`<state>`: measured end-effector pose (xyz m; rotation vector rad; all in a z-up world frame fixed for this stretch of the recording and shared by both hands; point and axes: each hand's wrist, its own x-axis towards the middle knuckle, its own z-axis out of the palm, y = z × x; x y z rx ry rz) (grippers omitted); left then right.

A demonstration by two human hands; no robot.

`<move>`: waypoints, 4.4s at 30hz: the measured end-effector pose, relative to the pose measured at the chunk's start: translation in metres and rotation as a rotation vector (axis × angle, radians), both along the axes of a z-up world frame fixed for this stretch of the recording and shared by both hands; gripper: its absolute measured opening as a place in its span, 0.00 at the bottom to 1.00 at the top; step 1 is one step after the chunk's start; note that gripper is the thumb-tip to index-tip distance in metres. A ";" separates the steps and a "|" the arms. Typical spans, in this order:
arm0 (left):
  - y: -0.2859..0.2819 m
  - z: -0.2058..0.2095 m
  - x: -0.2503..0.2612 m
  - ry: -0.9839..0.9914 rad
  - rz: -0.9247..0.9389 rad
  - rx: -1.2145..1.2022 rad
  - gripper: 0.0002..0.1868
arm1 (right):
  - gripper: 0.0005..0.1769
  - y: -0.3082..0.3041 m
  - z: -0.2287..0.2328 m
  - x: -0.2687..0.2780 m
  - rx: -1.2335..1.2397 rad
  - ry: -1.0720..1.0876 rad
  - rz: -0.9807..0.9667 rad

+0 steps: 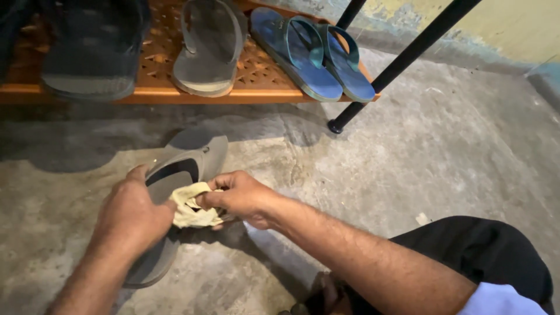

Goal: The person cleans a grey flip-flop using a cloth, wiping the sole and strap thoroughly. The flip-flop is held in one hand while the other hand scrubs with the cloth. The person rotates the flip-flop to clean different areas.

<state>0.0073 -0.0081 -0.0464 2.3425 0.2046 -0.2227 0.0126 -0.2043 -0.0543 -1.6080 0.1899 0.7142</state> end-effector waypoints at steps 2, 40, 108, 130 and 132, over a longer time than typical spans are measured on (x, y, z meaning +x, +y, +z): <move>-0.005 0.005 0.000 0.079 -0.018 0.073 0.54 | 0.13 -0.009 0.007 0.007 -0.154 -0.089 0.118; -0.015 0.018 -0.014 0.018 -0.004 0.145 0.53 | 0.23 -0.011 0.018 0.010 -0.537 -0.743 0.393; -0.016 0.022 -0.025 -0.627 -0.254 0.472 0.10 | 0.30 -0.013 0.059 -0.012 -0.799 -0.868 0.413; -0.027 0.018 -0.008 0.460 0.571 -1.212 0.30 | 0.22 -0.021 0.057 -0.005 -0.791 -1.005 0.288; -0.023 0.027 -0.006 0.405 0.651 -1.239 0.26 | 0.23 -0.017 0.060 -0.007 -0.780 -0.956 0.456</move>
